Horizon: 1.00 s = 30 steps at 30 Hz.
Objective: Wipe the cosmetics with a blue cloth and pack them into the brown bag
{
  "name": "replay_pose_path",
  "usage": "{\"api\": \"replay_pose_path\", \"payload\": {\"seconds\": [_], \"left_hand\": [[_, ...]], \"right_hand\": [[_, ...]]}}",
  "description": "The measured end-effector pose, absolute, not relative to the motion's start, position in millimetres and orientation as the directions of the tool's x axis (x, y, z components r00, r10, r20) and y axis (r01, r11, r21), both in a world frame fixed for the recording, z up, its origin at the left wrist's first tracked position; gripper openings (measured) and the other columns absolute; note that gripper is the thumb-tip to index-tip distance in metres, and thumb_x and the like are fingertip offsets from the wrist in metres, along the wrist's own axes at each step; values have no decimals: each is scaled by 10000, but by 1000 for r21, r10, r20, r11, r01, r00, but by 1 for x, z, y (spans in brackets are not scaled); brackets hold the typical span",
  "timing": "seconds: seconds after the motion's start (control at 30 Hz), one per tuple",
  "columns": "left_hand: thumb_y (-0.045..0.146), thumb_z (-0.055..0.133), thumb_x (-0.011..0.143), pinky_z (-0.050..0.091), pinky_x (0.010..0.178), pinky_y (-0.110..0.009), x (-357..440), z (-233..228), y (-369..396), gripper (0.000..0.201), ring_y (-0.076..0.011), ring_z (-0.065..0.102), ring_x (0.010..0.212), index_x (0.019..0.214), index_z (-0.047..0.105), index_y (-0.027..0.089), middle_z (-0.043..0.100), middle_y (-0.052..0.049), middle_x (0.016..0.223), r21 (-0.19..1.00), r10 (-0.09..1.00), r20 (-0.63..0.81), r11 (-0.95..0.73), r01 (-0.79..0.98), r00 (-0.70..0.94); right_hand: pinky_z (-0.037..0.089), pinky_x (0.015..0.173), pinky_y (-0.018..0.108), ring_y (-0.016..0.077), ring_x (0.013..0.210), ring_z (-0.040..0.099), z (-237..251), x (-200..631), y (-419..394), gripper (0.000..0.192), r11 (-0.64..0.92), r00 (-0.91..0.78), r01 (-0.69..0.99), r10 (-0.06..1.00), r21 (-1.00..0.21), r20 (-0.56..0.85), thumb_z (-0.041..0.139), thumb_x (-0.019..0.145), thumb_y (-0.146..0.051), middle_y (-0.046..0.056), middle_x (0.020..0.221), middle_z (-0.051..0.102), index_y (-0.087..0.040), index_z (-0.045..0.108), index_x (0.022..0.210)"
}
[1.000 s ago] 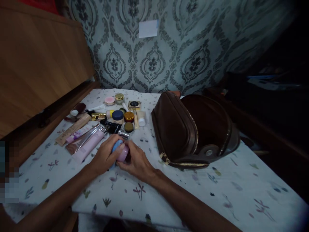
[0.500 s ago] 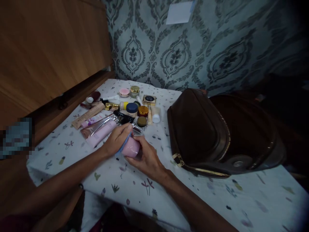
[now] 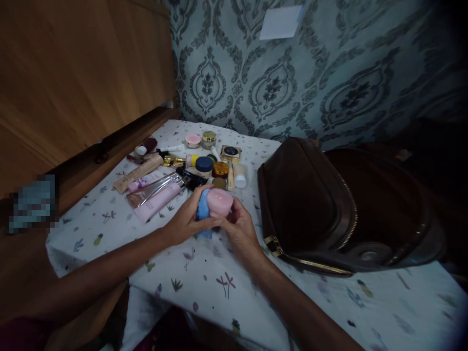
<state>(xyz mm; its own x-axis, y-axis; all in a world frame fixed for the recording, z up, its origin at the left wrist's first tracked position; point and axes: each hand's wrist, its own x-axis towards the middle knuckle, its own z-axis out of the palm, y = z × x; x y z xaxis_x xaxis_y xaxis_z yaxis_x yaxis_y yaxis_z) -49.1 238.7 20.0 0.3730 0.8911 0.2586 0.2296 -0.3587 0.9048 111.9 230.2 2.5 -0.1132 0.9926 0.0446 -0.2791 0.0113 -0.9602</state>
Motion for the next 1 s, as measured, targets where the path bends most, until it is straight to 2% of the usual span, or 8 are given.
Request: {"api": "replay_pose_path", "payload": {"seconds": [0.1, 0.17, 0.3, 0.43, 0.53, 0.67, 0.8, 1.0], "left_hand": [[571, 816, 666, 445, 1039, -419, -51, 18, 241, 917, -298, 549, 1198, 1375, 384, 181, 550, -129, 1333, 894, 900, 277, -370, 254, 336], [541, 846, 632, 462, 1004, -409, -53, 17, 242, 890, -295, 566, 1163, 1335, 427, 192, 570, -119, 1302, 877, 906, 290, -381, 292, 309], [493, 834, 669, 483, 953, -395, -56, 20, 243, 762, -286, 592, 1119, 1287, 489, 212, 601, -98, 1261, 845, 897, 310, -412, 341, 316], [483, 802, 719, 465, 1008, -410, -61, 25, 244, 721, -290, 585, 1163, 1312, 494, 213, 602, -102, 1296, 819, 862, 338, -468, 334, 379], [509, 767, 758, 439, 1051, -419, -63, 24, 243, 738, -303, 554, 1233, 1365, 460, 220, 572, -111, 1366, 799, 846, 349, -494, 343, 403], [602, 670, 823, 465, 980, -374, -65, 19, 241, 710, -282, 578, 1184, 1366, 431, 212, 578, -104, 1329, 789, 848, 351, -496, 362, 398], [717, 586, 819, 471, 761, -322, -67, 17, 243, 667, -212, 596, 871, 1221, 460, 200, 617, -49, 1039, 797, 864, 327, -470, 380, 382], [741, 594, 790, 380, 627, -278, -68, 21, 246, 610, -146, 431, 685, 1052, 435, 214, 464, 34, 789, 869, 900, 298, -394, 300, 319]], "right_hand": [[488, 1008, 399, 252, 1097, 617, 2, 115, 230, 638, -25, -146, -241, 989, -970, 11, 843, 645, -493, 85, 1193, 663, -191, 631, 1166], [485, 1002, 393, 255, 1086, 614, 2, 116, 229, 610, 1, -152, -197, 988, -980, 32, 824, 664, -533, 86, 1162, 664, -178, 673, 1137], [502, 979, 399, 263, 1074, 623, 2, 118, 230, 552, -1, -193, -180, 981, -984, 34, 758, 731, -591, 82, 1093, 682, -177, 705, 1091], [470, 1052, 418, 267, 1206, 589, 7, 123, 234, 683, 13, -222, -210, 973, -978, 60, 782, 708, -590, 73, 1282, 652, -227, 630, 1266], [464, 1058, 415, 264, 1228, 580, 10, 126, 236, 684, 2, -263, -167, 964, -986, 46, 794, 702, -568, 62, 1330, 631, -240, 626, 1279], [524, 872, 324, 210, 1000, 634, 12, 127, 234, 581, -50, -282, -187, 959, -981, 5, 787, 703, -576, 45, 1101, 694, -220, 677, 1149], [460, 614, 253, 138, 698, 540, 12, 124, 231, 514, -80, -280, -217, 960, -973, -16, 756, 720, -603, 24, 829, 629, -184, 685, 1009], [413, 562, 238, 122, 679, 504, 11, 121, 230, 487, -90, -287, -288, 958, -953, -4, 775, 714, -556, 20, 836, 611, -187, 648, 1004]]}}
